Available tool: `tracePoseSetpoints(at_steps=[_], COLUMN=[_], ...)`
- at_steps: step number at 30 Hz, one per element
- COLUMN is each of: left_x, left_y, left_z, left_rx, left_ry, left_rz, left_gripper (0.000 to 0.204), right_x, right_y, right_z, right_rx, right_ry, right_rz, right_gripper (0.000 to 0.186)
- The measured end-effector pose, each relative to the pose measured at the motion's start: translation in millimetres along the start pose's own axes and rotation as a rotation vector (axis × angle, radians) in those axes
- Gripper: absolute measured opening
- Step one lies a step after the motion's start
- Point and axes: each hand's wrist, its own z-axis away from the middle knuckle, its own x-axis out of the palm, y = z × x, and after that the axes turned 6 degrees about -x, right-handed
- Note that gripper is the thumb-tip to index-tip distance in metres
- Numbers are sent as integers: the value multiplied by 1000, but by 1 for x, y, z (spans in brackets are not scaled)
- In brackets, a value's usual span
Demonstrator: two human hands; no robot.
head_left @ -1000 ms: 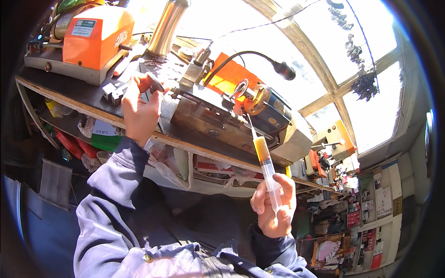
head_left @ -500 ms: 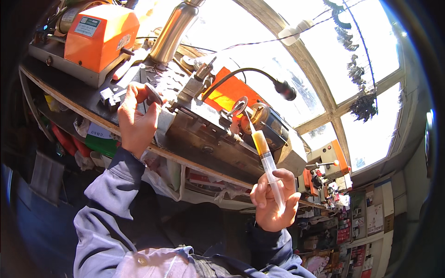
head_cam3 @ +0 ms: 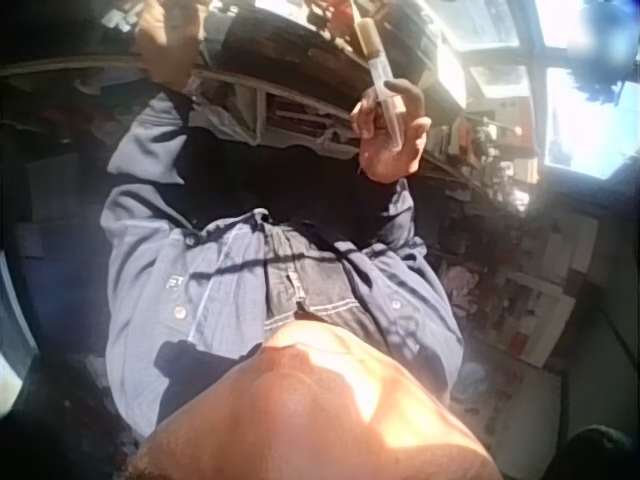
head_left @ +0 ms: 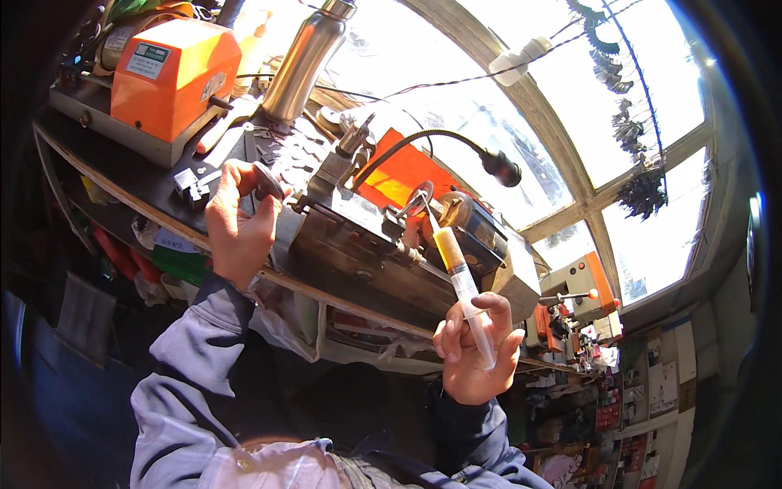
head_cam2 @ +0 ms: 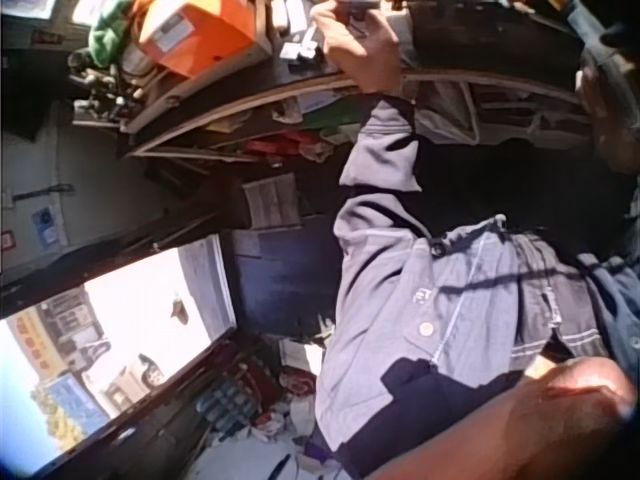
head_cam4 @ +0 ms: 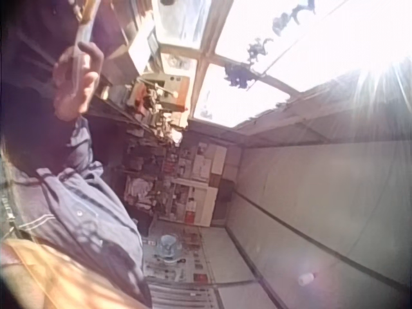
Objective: The person uses a bench grinder to smooth a small metal part, repeatedly applying a liquid from a syringe to the grinding wheel and the part. The person then wipes the part with a cloth and places it on the workbench.
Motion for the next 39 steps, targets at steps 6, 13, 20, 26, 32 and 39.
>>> tracePoseSetpoints(at_steps=[6,13,20,26,32,39], left_x=[-1,-1,-1,3,5,4], left_y=[-3,-1,1,4,5,4], left_z=[-1,-1,-2,-2,-1,-2], left_rx=[30,22,59,70,43,68], left_ry=[-5,-5,15,47,72,70], left_rz=[-50,-70,-148,-122,-96,-107], left_gripper=[20,19,19,18,17,16], right_x=[0,1,4,4,4,7], right_y=[3,3,6,7,10,11], right_z=[0,0,1,2,2,2], right_rx=[-4,-10,-3,-4,-22,-25], right_ry=[14,19,59,58,68,97], right_rz=[-24,-141,-202,-232,-250,-293], right_gripper=[72,75,77,77,76,76])
